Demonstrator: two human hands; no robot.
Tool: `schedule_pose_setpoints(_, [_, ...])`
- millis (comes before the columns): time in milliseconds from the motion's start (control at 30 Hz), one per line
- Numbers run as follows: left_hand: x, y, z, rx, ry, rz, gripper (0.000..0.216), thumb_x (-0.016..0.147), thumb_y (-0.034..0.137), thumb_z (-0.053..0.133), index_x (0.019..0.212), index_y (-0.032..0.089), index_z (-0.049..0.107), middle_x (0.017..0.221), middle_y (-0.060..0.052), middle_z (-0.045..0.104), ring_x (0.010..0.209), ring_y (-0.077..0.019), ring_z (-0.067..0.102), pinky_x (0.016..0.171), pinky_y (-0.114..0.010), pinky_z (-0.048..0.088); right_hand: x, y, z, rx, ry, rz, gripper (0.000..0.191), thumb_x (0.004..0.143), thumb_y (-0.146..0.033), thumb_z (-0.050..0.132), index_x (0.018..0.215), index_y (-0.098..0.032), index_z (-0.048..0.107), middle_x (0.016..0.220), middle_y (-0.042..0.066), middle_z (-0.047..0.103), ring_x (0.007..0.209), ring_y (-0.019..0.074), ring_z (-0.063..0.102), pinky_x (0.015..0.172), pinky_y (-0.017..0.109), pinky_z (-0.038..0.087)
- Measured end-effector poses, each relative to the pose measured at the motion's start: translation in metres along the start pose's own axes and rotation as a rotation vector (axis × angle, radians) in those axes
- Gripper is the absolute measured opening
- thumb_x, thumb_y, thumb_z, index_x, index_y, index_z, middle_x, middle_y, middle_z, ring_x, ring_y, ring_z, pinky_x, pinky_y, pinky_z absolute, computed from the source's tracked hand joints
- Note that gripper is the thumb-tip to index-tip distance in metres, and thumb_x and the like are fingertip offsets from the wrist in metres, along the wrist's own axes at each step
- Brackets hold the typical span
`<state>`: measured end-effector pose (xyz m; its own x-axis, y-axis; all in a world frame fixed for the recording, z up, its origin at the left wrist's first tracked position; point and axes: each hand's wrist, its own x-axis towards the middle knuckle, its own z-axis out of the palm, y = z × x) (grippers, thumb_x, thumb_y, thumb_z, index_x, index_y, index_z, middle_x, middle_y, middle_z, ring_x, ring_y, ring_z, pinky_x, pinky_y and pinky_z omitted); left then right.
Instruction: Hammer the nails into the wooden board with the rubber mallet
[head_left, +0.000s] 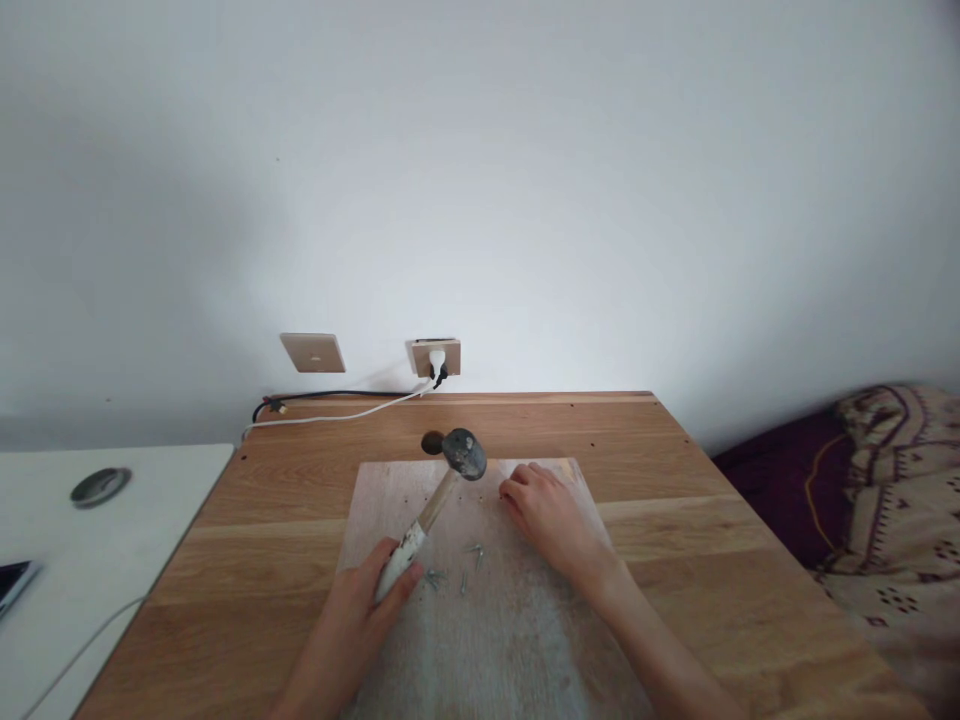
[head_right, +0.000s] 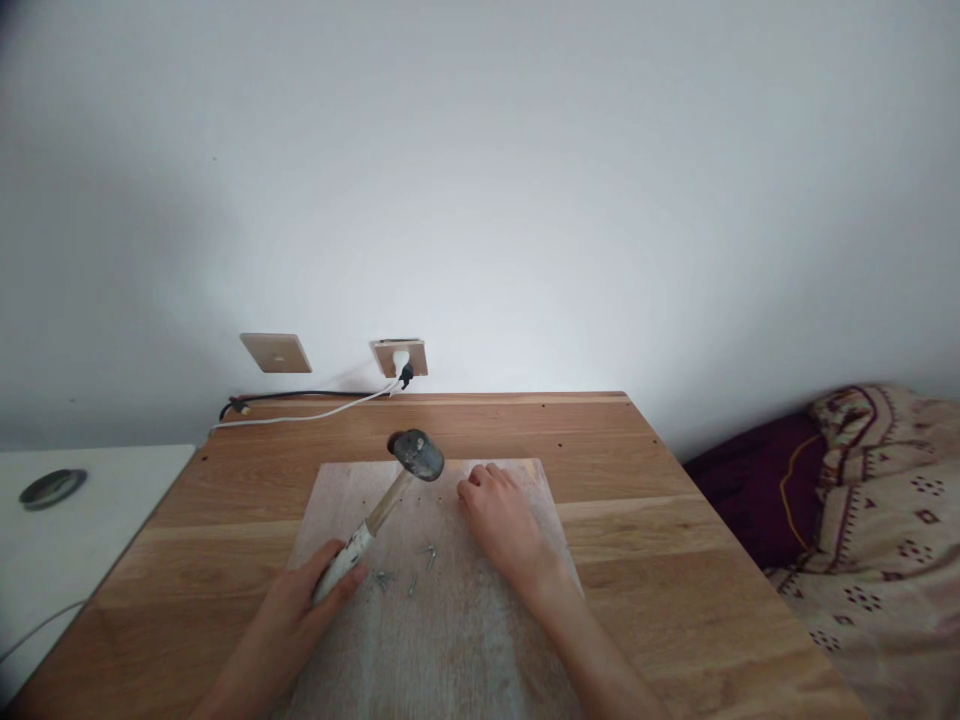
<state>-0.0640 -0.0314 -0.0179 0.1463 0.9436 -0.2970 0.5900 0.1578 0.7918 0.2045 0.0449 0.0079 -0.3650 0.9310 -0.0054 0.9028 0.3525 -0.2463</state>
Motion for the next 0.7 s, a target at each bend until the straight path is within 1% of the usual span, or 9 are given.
schedule_pose_setpoints(100, [0.0,-0.001,0.001,-0.009,-0.005,0.006,0.038,0.095,0.057,0.046,0.095,0.023,0.062,0.075,0.0,0.069,0.075,-0.0242,0.068,0.069,-0.029,0.047,0.006,-0.005,0.001,-0.05,-0.034,-0.006,0.022,0.093,-0.009,0.059,0.083,-0.017,0.077,0.092,0.012,0.074,0.095,0.0258,0.069,0.085,0.033,0.049])
schedule_pose_setpoints(167, [-0.001,-0.002,0.001,-0.01,-0.008,0.006,0.037,0.095,0.057,0.045,0.095,0.023,0.062,0.076,-0.001,0.069,0.076,-0.0242,0.068,0.069,-0.029,0.047,0.009,-0.005,0.002,-0.052,-0.05,-0.018,0.024,0.094,-0.008,0.057,0.084,-0.017,0.077,0.091,0.011,0.074,0.094,0.0252,0.069,0.085,0.033,0.049])
schedule_pose_setpoints(233, [-0.001,-0.003,0.0,-0.003,-0.013,-0.003,0.038,0.095,0.057,0.045,0.097,0.023,0.062,0.076,0.0,0.069,0.076,-0.0241,0.068,0.069,-0.029,0.047,0.009,-0.002,0.003,-0.033,-0.054,-0.024,0.024,0.094,-0.007,0.056,0.093,-0.017,0.077,0.094,0.01,0.075,0.095,0.0244,0.07,0.086,0.032,0.049])
schedule_pose_setpoints(300, [-0.002,-0.002,-0.001,0.002,-0.022,-0.014,0.039,0.095,0.057,0.044,0.098,0.023,0.061,0.076,-0.001,0.069,0.076,-0.0242,0.068,0.069,-0.029,0.046,0.008,0.001,0.005,-0.002,-0.043,-0.029,0.026,0.093,-0.006,0.056,0.107,-0.018,0.074,0.102,0.009,0.076,0.1,0.0231,0.07,0.089,0.031,0.048])
schedule_pose_setpoints(367, [-0.002,0.001,-0.002,0.009,-0.03,-0.024,0.04,0.095,0.058,0.043,0.098,0.023,0.061,0.076,-0.001,0.068,0.076,-0.0243,0.068,0.068,-0.029,0.046,0.006,0.004,0.007,0.028,-0.024,-0.033,0.031,0.091,-0.005,0.057,0.116,-0.018,0.07,0.107,0.008,0.076,0.103,0.0218,0.07,0.092,0.03,0.048])
schedule_pose_setpoints(400, [-0.002,0.003,-0.002,0.013,-0.031,-0.026,0.04,0.094,0.058,0.043,0.098,0.023,0.061,0.075,-0.001,0.068,0.075,-0.0244,0.068,0.068,-0.03,0.046,0.006,0.005,0.008,0.04,-0.012,-0.034,0.032,0.09,-0.005,0.058,0.117,-0.018,0.069,0.106,0.007,0.077,0.103,0.0216,0.07,0.092,0.029,0.048])
schedule_pose_setpoints(600, [0.003,0.014,0.0,0.064,-0.059,0.005,0.041,0.095,0.057,0.041,0.103,0.023,0.061,0.077,-0.002,0.07,0.077,-0.0245,0.069,0.071,-0.031,0.045,0.003,0.011,0.024,0.081,0.099,-0.004,0.024,0.089,-0.008,0.059,0.109,-0.018,0.066,0.092,0.008,0.076,0.092,0.0256,0.07,0.087,0.036,0.049])
schedule_pose_setpoints(633, [0.003,0.014,0.001,0.079,-0.069,0.007,0.04,0.095,0.056,0.041,0.104,0.023,0.061,0.078,-0.002,0.071,0.077,-0.0246,0.069,0.07,-0.031,0.044,0.002,0.013,0.026,0.094,0.125,0.004,0.025,0.089,-0.01,0.062,0.112,-0.018,0.064,0.092,0.008,0.076,0.092,0.0262,0.07,0.087,0.037,0.05])
schedule_pose_setpoints(700, [0.004,0.012,0.003,0.105,-0.076,0.007,0.04,0.096,0.056,0.042,0.107,0.023,0.062,0.08,-0.003,0.072,0.079,-0.0252,0.07,0.071,-0.031,0.045,-0.004,0.021,0.03,0.125,0.183,0.021,0.036,0.087,-0.016,0.068,0.122,-0.018,0.058,0.097,0.008,0.075,0.096,0.0274,0.07,0.089,0.04,0.051])
